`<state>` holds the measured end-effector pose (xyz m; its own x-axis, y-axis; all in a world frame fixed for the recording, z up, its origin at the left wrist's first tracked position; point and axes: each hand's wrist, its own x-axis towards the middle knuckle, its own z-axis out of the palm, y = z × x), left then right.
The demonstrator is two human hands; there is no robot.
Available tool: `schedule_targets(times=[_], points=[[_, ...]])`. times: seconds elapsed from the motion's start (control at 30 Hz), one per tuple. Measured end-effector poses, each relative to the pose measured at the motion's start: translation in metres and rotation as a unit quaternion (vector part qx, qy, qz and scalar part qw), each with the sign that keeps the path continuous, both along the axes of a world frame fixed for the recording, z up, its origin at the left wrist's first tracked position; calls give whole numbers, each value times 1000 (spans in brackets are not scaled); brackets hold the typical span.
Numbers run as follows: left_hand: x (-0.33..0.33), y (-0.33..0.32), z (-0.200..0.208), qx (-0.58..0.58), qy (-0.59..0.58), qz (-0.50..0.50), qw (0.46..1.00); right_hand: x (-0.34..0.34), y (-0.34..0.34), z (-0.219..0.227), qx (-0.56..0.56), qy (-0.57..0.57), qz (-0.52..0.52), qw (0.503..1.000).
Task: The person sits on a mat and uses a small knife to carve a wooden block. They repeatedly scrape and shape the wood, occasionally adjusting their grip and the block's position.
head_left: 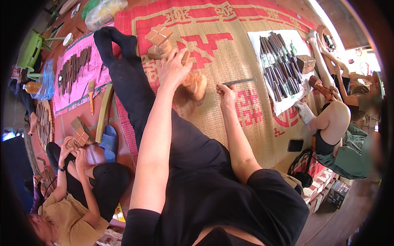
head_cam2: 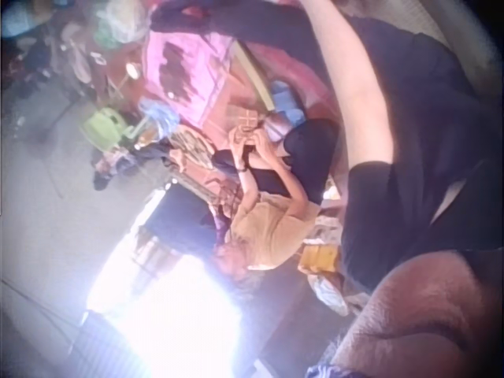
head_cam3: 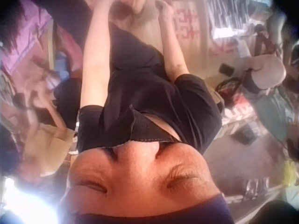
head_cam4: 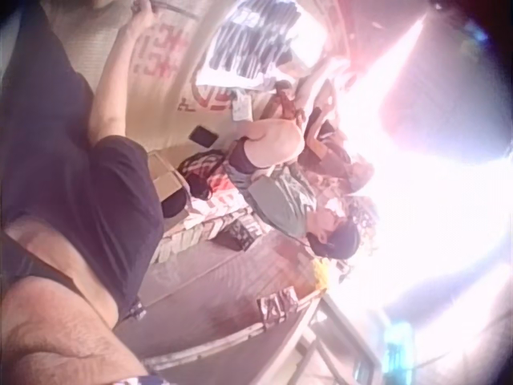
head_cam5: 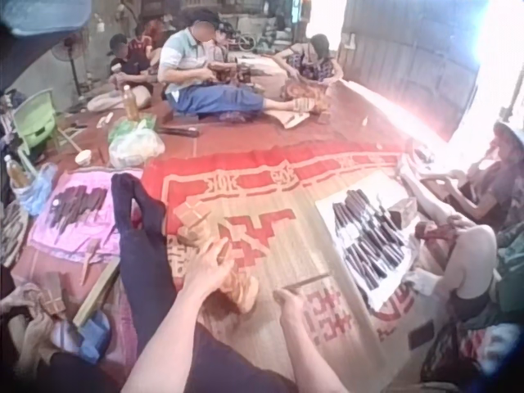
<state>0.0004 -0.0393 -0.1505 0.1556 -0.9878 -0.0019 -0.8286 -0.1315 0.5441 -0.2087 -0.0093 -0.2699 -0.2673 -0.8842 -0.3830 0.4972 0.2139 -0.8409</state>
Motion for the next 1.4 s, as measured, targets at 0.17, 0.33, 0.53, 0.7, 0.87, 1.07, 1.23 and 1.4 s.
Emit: schedule_targets(times=[0.17,0.33,0.53,0.7,0.87,1.07,1.23,1.4], points=[[1,2,-9,-42,-8,4,999,3,5,0,-24,19,28,999],[-3,4,-3,-33,-1,19,999,-4,4,-3,-14,12,46,999],[-3,5,-3,-32,-6,27,999,-4,8,-1,-14,0,67,998],[-1,4,-8,-29,-9,44,999,11,0,19,-4,23,94,995],[-2,4,-5,-7,-2,61,998,37,-27,27,-45,39,130,990],[-1,2,-6,12,-20,79,997,53,-51,22,-38,86,191,977],[-2,2,-8,4,-23,82,996,48,-59,14,-15,78,140,987],[-3,3,-6,-3,-2,76,997,48,-53,11,-37,109,169,979]])
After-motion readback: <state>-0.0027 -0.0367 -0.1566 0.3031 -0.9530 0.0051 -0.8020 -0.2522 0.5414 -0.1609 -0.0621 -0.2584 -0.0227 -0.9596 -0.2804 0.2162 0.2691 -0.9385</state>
